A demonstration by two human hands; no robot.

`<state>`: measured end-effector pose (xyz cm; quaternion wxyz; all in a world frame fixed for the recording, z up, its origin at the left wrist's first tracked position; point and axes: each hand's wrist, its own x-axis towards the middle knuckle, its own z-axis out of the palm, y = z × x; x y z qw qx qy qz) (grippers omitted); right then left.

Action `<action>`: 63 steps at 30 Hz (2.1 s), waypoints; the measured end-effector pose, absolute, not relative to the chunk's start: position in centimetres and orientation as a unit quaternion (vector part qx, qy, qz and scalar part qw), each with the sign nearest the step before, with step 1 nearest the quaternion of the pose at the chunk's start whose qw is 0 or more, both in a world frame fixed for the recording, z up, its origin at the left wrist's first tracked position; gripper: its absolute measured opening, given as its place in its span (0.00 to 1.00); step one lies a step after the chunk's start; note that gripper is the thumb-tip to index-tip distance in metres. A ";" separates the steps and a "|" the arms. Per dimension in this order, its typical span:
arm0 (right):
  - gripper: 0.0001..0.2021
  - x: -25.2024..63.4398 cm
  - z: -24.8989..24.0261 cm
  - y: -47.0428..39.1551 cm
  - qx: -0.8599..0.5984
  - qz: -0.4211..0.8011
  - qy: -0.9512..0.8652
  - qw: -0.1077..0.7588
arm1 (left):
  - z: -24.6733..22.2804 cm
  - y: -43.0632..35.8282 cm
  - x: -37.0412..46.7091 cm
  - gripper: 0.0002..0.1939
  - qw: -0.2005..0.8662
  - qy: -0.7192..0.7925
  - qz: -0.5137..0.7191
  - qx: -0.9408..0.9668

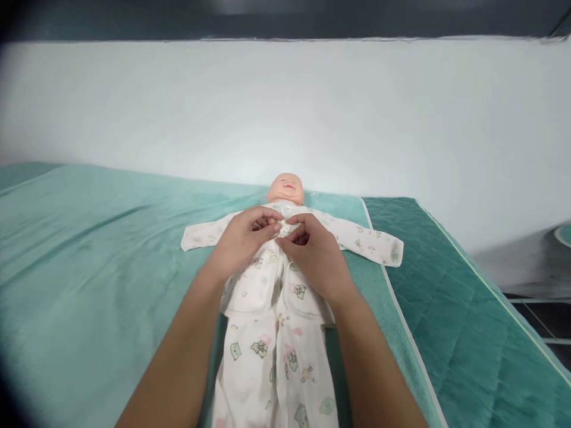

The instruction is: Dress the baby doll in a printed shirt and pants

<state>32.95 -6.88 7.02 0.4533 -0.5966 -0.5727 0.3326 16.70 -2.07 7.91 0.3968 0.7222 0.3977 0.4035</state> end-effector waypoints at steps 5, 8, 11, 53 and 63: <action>0.15 32.9 7.1 -6.9 -0.598 0.334 -0.569 0.455 | 8.0 -2.0 16.5 0.12 0.349 0.401 0.384 0.755; 0.15 32.9 7.0 -6.9 -0.599 0.330 -0.573 0.451 | 8.1 -2.0 16.4 0.12 0.340 0.410 0.374 0.759; 0.15 32.8 7.3 -7.0 -0.607 0.326 -0.574 0.443 | 8.3 -2.1 16.3 0.10 0.333 0.408 0.371 0.765; 0.11 34.9 10.2 -9.8 -0.610 0.362 -0.637 0.301 | 10.6 -4.1 14.1 0.08 0.506 0.323 0.222 0.768; 0.10 35.7 7.9 -9.0 -0.476 0.533 -0.538 0.447 | 9.6 -3.3 15.0 0.12 0.630 0.271 0.277 0.673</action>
